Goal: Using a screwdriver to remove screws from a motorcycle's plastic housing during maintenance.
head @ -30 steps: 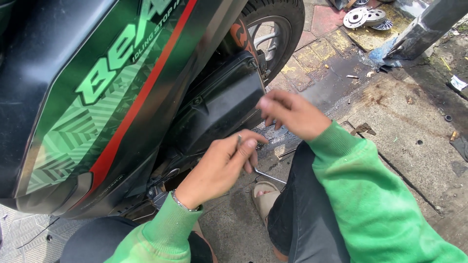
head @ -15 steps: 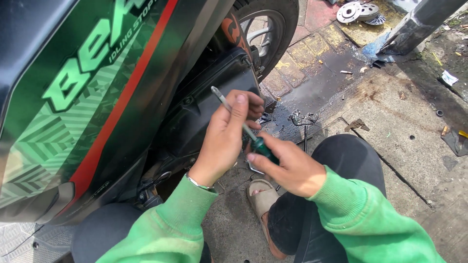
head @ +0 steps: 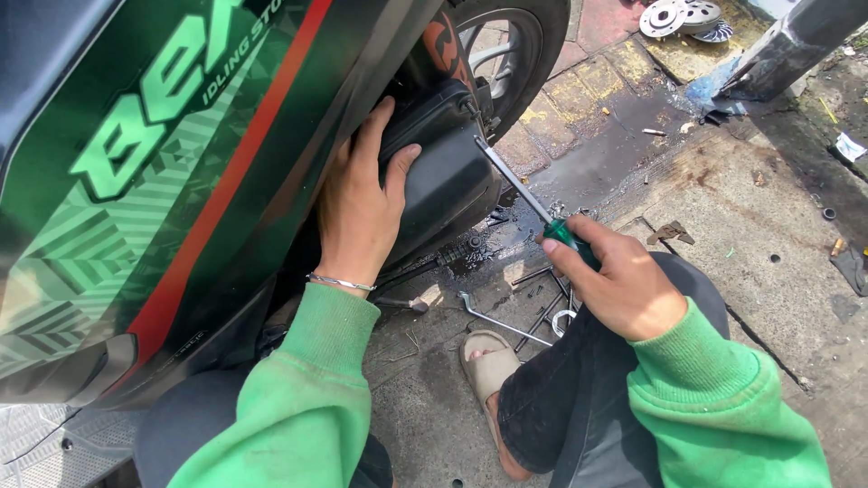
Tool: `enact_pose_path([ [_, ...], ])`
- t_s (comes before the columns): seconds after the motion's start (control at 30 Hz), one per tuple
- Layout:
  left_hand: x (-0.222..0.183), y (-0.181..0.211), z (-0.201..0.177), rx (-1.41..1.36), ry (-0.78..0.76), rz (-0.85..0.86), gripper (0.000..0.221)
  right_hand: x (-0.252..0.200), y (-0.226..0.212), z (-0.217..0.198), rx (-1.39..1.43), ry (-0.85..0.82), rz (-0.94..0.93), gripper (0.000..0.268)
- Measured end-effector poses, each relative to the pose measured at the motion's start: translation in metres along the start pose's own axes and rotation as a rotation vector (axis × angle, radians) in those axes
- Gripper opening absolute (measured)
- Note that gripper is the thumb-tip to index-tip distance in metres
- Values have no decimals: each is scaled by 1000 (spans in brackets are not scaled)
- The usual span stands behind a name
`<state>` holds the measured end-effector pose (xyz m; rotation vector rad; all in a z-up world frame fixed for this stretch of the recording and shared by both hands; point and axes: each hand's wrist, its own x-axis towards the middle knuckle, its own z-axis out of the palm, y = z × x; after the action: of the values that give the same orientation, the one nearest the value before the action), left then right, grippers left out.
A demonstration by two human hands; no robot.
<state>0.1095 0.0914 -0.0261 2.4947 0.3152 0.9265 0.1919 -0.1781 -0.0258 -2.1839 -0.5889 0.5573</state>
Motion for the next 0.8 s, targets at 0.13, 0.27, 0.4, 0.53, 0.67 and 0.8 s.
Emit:
enact_pose_path([
  [0.13,-1,3,1,1,27,-1,42,2,-4,2,-6,4,-27,30],
  [0.27,-2,-7,8,21,33,4,43,2,-7,2,32,22,-28,30],
  [0.4,-2,-4,2,-2,11,4,44,2,-12,3,53,9,-29,34],
  [0.53,0,-3,0,-16,1,-14,44,4,-12,8,54,12,-44,36],
  [0.67,2,4,-3,17,23,-16,40,9,-12,11,41,18,117,31],
  [0.8,1,4,-2,26,20,-32,41,9,-12,13,83,18,121,30],
])
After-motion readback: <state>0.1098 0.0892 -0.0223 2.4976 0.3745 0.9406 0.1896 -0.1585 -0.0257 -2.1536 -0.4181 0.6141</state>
